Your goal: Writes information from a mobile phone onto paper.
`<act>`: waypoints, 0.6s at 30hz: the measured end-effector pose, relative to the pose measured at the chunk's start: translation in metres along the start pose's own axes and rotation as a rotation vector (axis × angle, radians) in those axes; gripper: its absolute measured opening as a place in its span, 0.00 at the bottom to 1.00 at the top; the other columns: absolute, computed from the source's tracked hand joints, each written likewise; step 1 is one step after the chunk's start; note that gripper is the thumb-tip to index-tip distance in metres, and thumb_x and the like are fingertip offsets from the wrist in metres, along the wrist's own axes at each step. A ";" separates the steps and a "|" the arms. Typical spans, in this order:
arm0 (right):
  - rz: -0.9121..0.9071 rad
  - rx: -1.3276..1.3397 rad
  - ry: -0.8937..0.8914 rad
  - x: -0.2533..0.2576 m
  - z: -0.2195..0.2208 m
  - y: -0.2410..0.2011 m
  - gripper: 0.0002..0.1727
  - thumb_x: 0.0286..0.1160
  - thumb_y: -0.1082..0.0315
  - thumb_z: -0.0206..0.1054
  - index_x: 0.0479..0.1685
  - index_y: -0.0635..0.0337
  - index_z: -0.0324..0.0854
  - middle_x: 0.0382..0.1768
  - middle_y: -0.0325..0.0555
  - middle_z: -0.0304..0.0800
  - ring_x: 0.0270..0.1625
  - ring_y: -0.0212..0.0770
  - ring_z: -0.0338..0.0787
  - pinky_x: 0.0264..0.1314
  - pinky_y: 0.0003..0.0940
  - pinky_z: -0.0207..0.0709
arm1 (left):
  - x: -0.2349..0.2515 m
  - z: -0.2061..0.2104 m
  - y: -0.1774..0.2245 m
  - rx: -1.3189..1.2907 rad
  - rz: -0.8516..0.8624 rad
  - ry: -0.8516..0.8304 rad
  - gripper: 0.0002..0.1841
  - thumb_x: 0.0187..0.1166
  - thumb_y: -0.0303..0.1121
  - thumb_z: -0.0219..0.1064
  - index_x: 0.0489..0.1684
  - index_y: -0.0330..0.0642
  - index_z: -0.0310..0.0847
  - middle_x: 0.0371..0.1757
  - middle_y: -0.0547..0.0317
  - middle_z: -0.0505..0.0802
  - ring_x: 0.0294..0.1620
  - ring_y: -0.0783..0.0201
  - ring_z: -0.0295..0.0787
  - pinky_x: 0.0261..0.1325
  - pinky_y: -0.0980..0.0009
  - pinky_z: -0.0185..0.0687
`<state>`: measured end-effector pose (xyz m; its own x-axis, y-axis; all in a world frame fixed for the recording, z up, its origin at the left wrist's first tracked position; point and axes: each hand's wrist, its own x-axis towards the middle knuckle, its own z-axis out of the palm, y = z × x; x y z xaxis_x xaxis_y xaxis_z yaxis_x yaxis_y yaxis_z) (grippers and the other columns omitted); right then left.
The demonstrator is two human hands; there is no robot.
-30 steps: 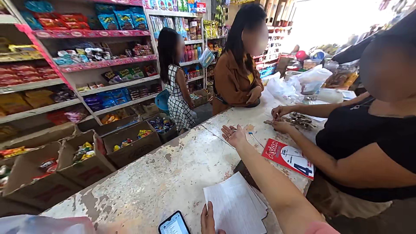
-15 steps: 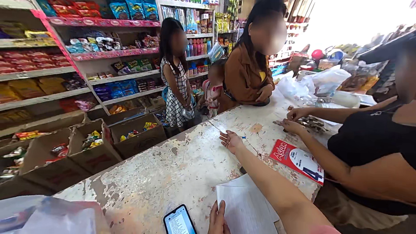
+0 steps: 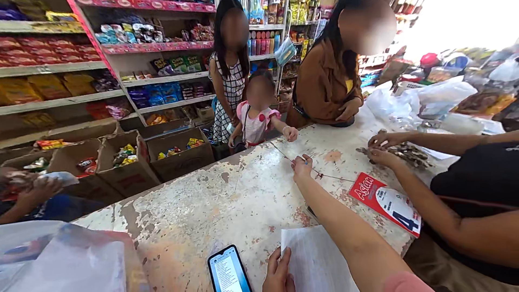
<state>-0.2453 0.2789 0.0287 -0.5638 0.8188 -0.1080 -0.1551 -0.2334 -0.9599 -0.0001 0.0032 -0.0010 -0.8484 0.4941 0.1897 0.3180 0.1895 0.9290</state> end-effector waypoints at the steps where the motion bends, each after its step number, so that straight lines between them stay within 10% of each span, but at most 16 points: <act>1: 0.004 0.009 0.011 0.002 -0.001 0.000 0.29 0.89 0.71 0.54 0.88 0.62 0.53 0.70 0.62 0.75 0.62 0.50 0.84 0.61 0.45 0.80 | 0.000 0.000 0.001 0.010 -0.009 -0.005 0.29 0.72 0.15 0.63 0.77 0.32 0.76 0.81 0.33 0.75 0.72 0.48 0.84 0.66 0.58 0.86; 9: 0.247 0.447 -0.069 -0.002 0.002 -0.013 0.23 0.95 0.57 0.40 0.76 0.63 0.62 0.62 0.56 0.83 0.53 0.45 0.90 0.55 0.38 0.84 | 0.001 -0.002 0.002 0.039 -0.035 -0.033 0.28 0.73 0.17 0.63 0.78 0.33 0.75 0.83 0.32 0.73 0.74 0.48 0.83 0.67 0.58 0.86; 18: 0.280 0.558 -0.035 -0.002 -0.010 -0.019 0.18 0.91 0.60 0.46 0.65 0.64 0.68 0.55 0.56 0.85 0.52 0.47 0.92 0.56 0.38 0.86 | 0.001 0.000 -0.001 0.065 -0.006 -0.016 0.29 0.72 0.18 0.63 0.78 0.33 0.76 0.82 0.33 0.74 0.74 0.50 0.83 0.68 0.60 0.85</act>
<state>-0.2331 0.2875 0.0448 -0.6688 0.6718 -0.3184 -0.3927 -0.6829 -0.6160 -0.0008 0.0034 -0.0016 -0.8435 0.5067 0.1785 0.3404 0.2470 0.9072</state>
